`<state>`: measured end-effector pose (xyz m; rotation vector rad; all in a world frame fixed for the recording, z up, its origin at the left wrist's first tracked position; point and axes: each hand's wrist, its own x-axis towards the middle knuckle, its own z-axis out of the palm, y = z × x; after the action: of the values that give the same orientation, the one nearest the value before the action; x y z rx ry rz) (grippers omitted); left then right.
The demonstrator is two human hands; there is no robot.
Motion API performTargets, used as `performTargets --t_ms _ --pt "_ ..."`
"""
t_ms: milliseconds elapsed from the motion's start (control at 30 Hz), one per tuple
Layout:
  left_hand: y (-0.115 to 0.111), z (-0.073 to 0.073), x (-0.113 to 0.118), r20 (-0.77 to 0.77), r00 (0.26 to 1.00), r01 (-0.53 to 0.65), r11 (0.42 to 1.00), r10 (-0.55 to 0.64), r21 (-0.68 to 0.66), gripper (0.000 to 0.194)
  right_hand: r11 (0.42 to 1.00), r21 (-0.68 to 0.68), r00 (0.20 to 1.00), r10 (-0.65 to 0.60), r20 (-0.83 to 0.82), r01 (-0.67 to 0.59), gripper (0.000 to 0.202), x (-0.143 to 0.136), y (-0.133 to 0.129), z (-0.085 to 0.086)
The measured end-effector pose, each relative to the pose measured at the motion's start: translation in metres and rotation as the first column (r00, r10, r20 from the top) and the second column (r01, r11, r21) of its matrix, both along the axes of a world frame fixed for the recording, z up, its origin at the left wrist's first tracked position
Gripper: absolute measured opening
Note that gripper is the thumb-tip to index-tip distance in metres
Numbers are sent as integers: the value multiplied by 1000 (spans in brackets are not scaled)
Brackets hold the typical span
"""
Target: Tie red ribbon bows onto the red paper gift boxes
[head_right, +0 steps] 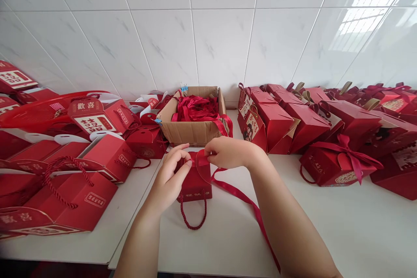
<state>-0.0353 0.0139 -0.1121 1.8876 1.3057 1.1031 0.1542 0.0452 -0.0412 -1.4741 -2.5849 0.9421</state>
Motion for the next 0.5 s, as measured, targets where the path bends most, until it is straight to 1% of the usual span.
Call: performTargets --t_ms 100,167,200,267,333,400,500 --pt "1 3 -2 177 984 12 998 0 -65 13 1000 10 1000 -22 3 22 14 6 1 2" --pt "3 5 -4 346 938 20 991 27 -129 12 999 3 999 -52 11 52 15 10 2 3" --pt "3 6 -6 434 899 23 987 49 -159 11 998 -3 998 -69 10 69 15 13 2 4" --pt "4 9 -11 591 802 37 980 88 -196 10 995 -21 995 -101 4 101 15 17 2 7" --pt "4 12 -17 710 695 60 976 111 -211 9 991 -41 992 -129 0 129 15 22 1 9" --pt "4 17 -25 801 581 78 970 143 -230 6 988 -45 988 -151 -5 151 14 27 0 11" --pt "1 26 -37 885 413 75 960 216 -269 4 988 -11 988 -152 -22 152 14 34 -1 13"
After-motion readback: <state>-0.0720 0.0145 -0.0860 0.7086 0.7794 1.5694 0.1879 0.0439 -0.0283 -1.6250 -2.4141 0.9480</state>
